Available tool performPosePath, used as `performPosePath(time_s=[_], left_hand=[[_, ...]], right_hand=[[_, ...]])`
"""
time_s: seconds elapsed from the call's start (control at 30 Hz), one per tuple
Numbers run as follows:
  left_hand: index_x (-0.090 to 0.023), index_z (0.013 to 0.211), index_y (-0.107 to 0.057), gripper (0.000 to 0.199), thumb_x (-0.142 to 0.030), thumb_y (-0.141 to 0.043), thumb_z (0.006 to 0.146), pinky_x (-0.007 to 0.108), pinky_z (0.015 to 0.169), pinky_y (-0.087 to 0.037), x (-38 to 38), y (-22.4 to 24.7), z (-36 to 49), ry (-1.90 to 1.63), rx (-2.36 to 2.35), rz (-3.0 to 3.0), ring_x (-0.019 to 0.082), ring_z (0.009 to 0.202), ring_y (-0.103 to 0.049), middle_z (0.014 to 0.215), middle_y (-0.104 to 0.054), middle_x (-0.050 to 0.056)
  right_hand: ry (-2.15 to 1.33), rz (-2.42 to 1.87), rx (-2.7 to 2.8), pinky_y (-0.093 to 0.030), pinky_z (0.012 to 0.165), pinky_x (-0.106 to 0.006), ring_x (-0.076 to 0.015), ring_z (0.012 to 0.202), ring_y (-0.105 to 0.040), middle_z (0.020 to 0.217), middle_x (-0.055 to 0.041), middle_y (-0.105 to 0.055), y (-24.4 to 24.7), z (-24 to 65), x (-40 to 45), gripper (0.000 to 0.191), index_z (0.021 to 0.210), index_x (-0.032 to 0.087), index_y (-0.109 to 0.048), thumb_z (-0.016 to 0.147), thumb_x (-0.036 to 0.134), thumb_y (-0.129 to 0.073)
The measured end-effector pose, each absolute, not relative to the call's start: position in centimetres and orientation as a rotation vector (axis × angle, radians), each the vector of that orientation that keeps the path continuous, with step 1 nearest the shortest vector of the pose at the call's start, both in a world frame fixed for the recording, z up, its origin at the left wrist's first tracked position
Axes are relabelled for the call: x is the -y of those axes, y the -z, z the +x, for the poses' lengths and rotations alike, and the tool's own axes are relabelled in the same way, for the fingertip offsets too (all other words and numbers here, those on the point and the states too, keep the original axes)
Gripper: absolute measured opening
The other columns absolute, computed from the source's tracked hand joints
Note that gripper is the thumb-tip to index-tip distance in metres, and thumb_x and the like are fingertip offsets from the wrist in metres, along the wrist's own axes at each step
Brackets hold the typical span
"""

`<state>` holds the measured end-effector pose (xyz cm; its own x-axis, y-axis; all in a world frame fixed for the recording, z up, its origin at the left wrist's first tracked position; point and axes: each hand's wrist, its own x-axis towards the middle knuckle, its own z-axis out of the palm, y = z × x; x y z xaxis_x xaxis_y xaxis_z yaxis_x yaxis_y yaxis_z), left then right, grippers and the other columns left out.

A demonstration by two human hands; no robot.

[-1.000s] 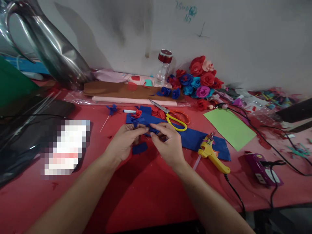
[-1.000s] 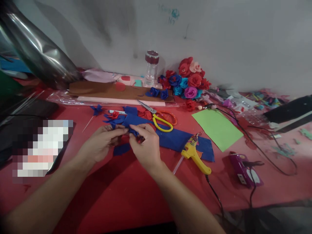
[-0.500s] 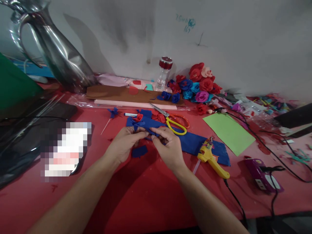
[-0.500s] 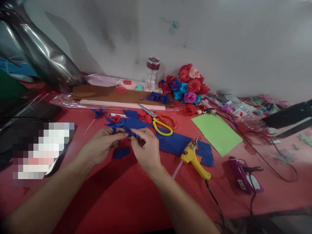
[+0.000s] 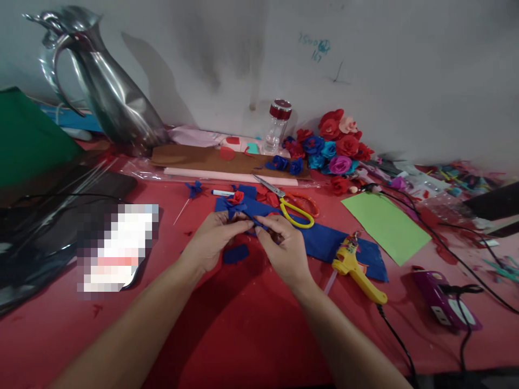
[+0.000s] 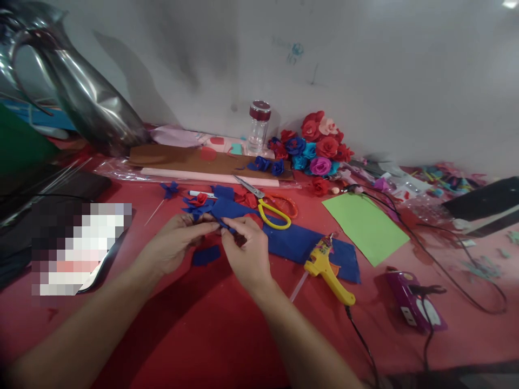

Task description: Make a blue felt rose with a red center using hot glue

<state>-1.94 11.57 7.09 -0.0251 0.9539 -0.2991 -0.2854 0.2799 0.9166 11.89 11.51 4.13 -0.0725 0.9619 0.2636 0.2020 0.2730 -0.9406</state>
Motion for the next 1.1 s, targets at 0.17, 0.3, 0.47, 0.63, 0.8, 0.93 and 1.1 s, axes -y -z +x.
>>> performPosePath(time_s=[0.17,0.3,0.47,0.63,0.8,0.93,1.1], left_hand=[[-0.019,0.055,-0.065,0.009,-0.024,-0.073,0.055,0.024,0.058,-0.045,-11.51,-7.29,-1.82,-1.171,-1.184,0.77,0.014,0.061,-0.057,0.053,-0.058,-0.002],[-0.02,0.056,-0.065,0.007,-0.022,-0.072,0.056,0.025,0.059,-0.045,-11.52,-7.24,-1.92,-1.166,-1.195,0.785,0.014,0.061,-0.057,0.052,-0.057,-0.003],[-0.02,0.055,-0.063,0.012,-0.025,-0.074,0.056,0.025,0.059,-0.046,-11.49,-7.22,-1.9,-1.169,-1.203,0.783,0.015,0.063,-0.058,0.051,-0.056,-0.003],[-0.019,0.057,-0.065,0.01,-0.024,-0.073,0.055,0.024,0.061,-0.046,-11.47,-7.18,-1.82,-1.178,-1.201,0.778,0.013,0.062,-0.056,0.056,-0.06,-0.002],[-0.019,0.056,-0.065,0.006,-0.024,-0.07,0.056,0.025,0.057,-0.045,-11.48,-7.25,-1.93,-1.153,-1.231,0.811,0.015,0.062,-0.058,0.057,-0.062,0.0],[-0.019,0.056,-0.065,0.006,-0.024,-0.069,0.057,0.025,0.058,-0.044,-11.43,-7.29,-1.99,-1.151,-1.238,0.829,0.015,0.062,-0.057,0.058,-0.063,0.0],[-0.019,0.061,-0.066,0.011,-0.025,-0.074,0.057,0.027,0.066,-0.047,-11.39,-7.03,-1.85,-1.167,-1.259,0.781,0.015,0.065,-0.059,0.064,-0.066,0.0]], right_hand=[[-0.93,-1.117,1.532,-0.05,0.063,-0.026,-0.0148,0.074,-0.062,0.084,-0.0051,-0.068,-4.07,11.93,-11.39,0.026,0.096,0.022,-0.077,0.079,0.019,-0.059],[-0.917,-1.12,1.556,-0.051,0.064,-0.027,-0.0159,0.076,-0.063,0.086,-0.0057,-0.069,-3.98,11.97,-11.35,0.026,0.098,0.022,-0.077,0.08,0.019,-0.059],[-0.896,-1.126,1.577,-0.05,0.064,-0.027,-0.0168,0.078,-0.063,0.086,-0.0063,-0.068,-4.17,11.99,-11.31,0.026,0.098,0.022,-0.078,0.081,0.02,-0.059],[-0.897,-1.117,1.585,-0.05,0.064,-0.027,-0.0164,0.076,-0.063,0.085,-0.0067,-0.068,-4.4,11.97,-11.18,0.025,0.096,0.02,-0.078,0.082,0.021,-0.058],[-1.01,-1.16,1.516,-0.05,0.06,-0.026,-0.0132,0.062,-0.06,0.079,-0.004,-0.071,-4.11,12.09,-11.33,0.025,0.095,0.02,-0.078,0.084,0.027,-0.057],[-1.126,-1.223,1.419,-0.048,0.054,-0.025,-0.0132,0.053,-0.058,0.061,-0.0006,-0.066,-4.38,12.12,-11.5,0.026,0.092,0.018,-0.078,0.081,0.033,-0.059],[-1.154,-1.209,1.382,-0.049,0.053,-0.025,-0.0131,0.052,-0.058,0.058,-0.0001,-0.066,-4.53,12.02,-11.6,0.025,0.085,0.019,-0.079,0.079,0.034,-0.059]])
